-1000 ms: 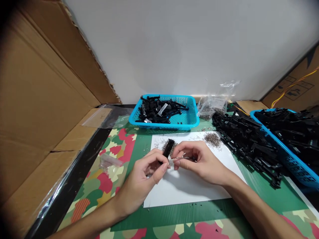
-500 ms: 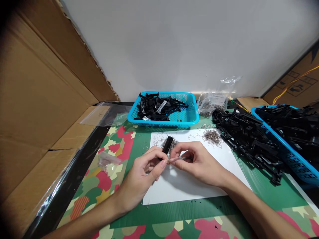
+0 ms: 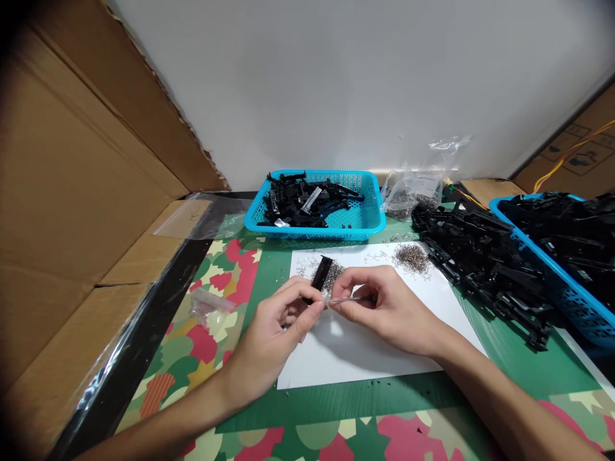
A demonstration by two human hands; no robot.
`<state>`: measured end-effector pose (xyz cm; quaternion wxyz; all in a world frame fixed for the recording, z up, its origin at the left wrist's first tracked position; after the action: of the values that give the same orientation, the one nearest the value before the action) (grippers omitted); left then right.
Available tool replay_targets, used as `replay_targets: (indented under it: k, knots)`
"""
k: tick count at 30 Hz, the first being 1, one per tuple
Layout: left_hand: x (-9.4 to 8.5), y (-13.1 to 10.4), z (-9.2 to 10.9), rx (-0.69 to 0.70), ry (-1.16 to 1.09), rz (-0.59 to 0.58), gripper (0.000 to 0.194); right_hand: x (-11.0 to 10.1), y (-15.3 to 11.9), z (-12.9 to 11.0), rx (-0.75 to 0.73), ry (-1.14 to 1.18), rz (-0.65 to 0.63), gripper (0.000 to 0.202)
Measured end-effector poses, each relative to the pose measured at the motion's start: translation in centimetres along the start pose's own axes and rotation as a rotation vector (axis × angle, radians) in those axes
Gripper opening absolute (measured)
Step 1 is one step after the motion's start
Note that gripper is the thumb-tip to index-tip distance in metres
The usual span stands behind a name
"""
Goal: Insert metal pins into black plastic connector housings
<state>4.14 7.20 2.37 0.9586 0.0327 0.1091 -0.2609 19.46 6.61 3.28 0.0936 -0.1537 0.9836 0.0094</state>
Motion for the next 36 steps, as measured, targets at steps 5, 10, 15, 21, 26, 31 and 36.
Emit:
replay_targets:
  k: [5, 10, 15, 21, 26, 31, 36]
  knots:
    - [-0.2, 0.0, 0.2, 0.022, -0.003, 0.033, 0.021, -1.0, 0.2, -0.7, -0.041, 0.061, 0.086, 0.023]
    - [-0.1, 0.1, 0.3, 0.045, 0.054, 0.035, 0.019, -0.5, 0.2, -0.8, -0.072, 0.083, 0.063, 0.015]
    - [-0.6, 0.0, 0.5, 0.078, 0.085, 0.079, 0.021, 0.0, 0.0, -1.3, -0.125, -0.004, 0.051, 0.008]
    - [-0.6, -0.2, 1.3, 0.169, 0.017, 0.076, 0.022, 0.2, -0.2, -1.1, -0.124, -0.008, 0.056, 0.013]
    - [-0.8, -0.2, 1.4, 0.168, 0.042, 0.103, 0.025, 0.0, -0.2, -0.7, -0.042, -0.002, -0.012, 0.018]
    - [-1.3, -0.1, 1.2, 0.136, 0.101, 0.124, 0.027, -5.5, -0.6, -0.7, -0.013, -0.444, 0.019, 0.024]
    - [-1.2, -0.2, 1.2, 0.126, 0.126, 0.110, 0.028, -11.9, -1.0, 0.8, 0.042, -0.751, 0.188, 0.028]
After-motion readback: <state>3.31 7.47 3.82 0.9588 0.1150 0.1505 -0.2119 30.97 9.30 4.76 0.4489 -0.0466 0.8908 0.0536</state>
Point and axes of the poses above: each hand's wrist, its own y-axis towards the middle knuckle, its own x-axis out of the palm, z = x × y, the point moved 9 cm from there along y, towards the middle knuckle
